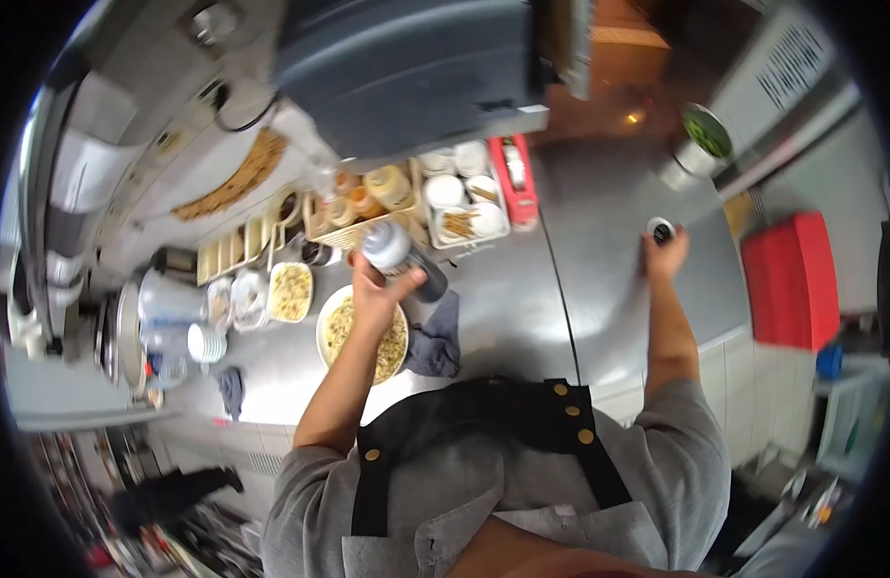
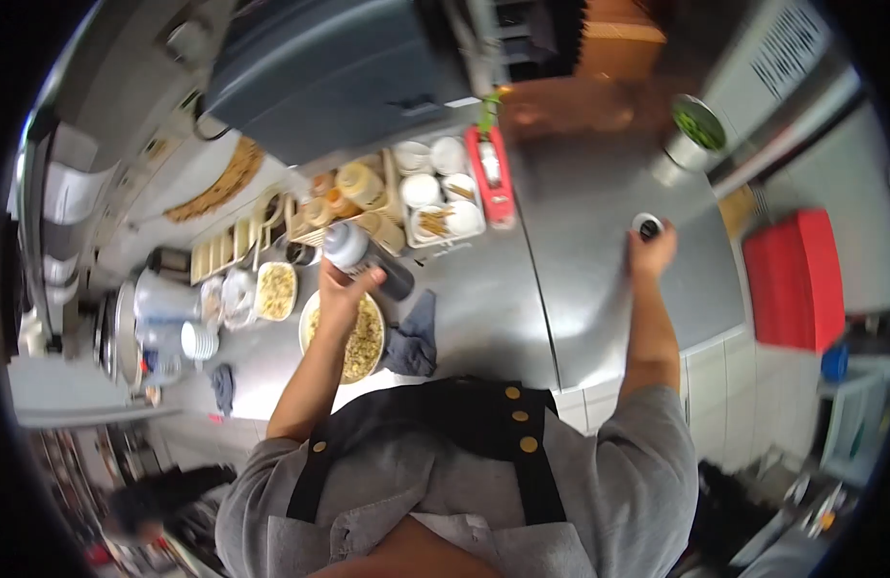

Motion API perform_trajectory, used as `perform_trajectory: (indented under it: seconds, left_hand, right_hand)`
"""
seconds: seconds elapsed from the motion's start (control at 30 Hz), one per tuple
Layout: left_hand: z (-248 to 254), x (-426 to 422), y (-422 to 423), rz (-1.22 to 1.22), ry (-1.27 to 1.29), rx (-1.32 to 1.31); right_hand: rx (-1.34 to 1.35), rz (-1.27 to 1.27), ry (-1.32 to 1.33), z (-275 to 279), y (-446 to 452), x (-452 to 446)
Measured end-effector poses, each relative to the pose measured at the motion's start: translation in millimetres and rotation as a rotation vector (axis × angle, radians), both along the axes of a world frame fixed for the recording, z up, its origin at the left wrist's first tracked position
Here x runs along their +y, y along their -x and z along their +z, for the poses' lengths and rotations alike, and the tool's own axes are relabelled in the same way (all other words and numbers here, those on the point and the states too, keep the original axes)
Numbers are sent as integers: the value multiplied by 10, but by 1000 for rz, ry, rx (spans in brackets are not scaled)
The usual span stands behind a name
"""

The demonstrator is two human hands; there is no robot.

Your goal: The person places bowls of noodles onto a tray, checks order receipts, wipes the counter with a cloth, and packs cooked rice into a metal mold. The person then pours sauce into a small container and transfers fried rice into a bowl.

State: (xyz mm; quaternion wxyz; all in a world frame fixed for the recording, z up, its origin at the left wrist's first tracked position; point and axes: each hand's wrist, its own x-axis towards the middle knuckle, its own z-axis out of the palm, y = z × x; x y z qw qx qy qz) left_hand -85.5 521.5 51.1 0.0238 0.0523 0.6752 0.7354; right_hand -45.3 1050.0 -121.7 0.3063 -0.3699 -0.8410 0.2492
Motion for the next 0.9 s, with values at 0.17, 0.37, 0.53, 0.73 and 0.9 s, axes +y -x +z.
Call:
perform_trajectory:
  seconds: [0.17, 0.37, 0.53, 0.73, 0.9]
  left_hand:
    - [349, -532, 776, 472, -155, 291]
    - [348, -545, 1797, 655, -24, 465]
    - [154, -484, 2181, 730, 663, 213]
    - [33, -348, 2048, 616, 1169, -72]
    - [-233, -238, 1047, 490, 978, 739]
  right_hand:
    - [-188, -200, -74, -48, 372, 458]
    - [-47, -9, -484, 8, 800, -31]
    - [241, 521, -422, 687, 773, -1441]
    - [64, 1295, -187, 359, 262, -3007]
    - [-44, 1146, -123, 84, 455, -3447]
